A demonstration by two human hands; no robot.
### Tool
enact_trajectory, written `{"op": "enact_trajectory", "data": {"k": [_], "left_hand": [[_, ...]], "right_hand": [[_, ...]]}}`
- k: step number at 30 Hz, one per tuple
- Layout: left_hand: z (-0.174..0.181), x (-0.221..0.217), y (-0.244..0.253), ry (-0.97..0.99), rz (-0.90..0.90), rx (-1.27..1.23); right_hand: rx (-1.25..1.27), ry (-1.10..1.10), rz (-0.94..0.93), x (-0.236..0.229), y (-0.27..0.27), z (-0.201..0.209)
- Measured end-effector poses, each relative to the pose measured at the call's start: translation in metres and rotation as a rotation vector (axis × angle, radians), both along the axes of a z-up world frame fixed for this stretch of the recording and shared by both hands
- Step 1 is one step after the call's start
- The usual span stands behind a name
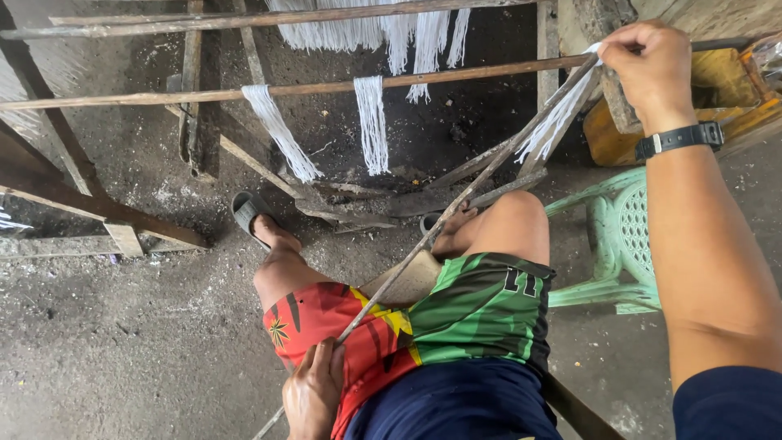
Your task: The person is organizing candle wicks by threading them onto wooden sticks and arranging the sticks on a wooden frame.
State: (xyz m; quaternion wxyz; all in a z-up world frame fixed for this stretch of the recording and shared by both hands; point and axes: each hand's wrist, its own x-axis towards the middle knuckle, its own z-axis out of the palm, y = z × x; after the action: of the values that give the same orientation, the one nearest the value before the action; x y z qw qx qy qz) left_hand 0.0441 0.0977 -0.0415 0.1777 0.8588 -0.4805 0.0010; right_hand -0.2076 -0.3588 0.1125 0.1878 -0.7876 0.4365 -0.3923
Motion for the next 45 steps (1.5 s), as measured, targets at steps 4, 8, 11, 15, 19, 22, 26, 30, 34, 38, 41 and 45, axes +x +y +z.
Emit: {"op": "enact_trajectory", "data": {"k": [4,8,11,15,19,22,26,30,34,38,41,45], "left_hand": [[0.022,0.010,0.002,0.085,-0.011,0.088],[0.039,0.014,0.003,0.113,0.000,0.048],[0.043,0.014,0.000,0.050,0.016,-0.021],[0.058,0.013,-0.012,-0.174,-0.003,-0.195],[0.061,0.011,-0.020,-0.227,0.003,-0.213],[0.053,0.009,-0.020,-0.124,0.011,-0.172],[0.046,0.006,-0.019,0.148,0.081,-0.040],[0.052,0.006,-0.024,0.424,0.022,0.099],[0.043,0.012,-0.024,0.830,-0.041,0.210],[0.048,0.013,-0.021,0.563,-0.050,0.131],[0.046,0.014,-0.015,0.250,0.005,0.002],[0.036,0.023,-0.005,0.057,0.061,-0.200]], "right_hand": [[-0.169,0.108,0.041,-0.009,-0.004,-0.010],[-0.545,0.187,0.033,-0.005,0.007,-0.017],[-0.785,0.225,-0.039,0.000,0.015,-0.016],[-0.796,0.203,-0.148,-0.002,0.010,-0.021],[-0.680,0.201,-0.118,-0.016,-0.015,-0.038],[-0.550,0.147,-0.115,-0.024,-0.032,-0.049],[-0.578,0.199,-0.184,-0.027,-0.035,-0.054],[-0.573,0.227,-0.159,-0.023,-0.029,-0.048],[-0.543,0.117,-0.030,-0.020,-0.024,-0.045],[-0.386,0.019,0.009,-0.016,-0.018,-0.037],[-0.272,-0.069,0.037,-0.021,-0.026,-0.040],[-0.262,-0.037,-0.001,-0.025,-0.032,-0.045]]}}
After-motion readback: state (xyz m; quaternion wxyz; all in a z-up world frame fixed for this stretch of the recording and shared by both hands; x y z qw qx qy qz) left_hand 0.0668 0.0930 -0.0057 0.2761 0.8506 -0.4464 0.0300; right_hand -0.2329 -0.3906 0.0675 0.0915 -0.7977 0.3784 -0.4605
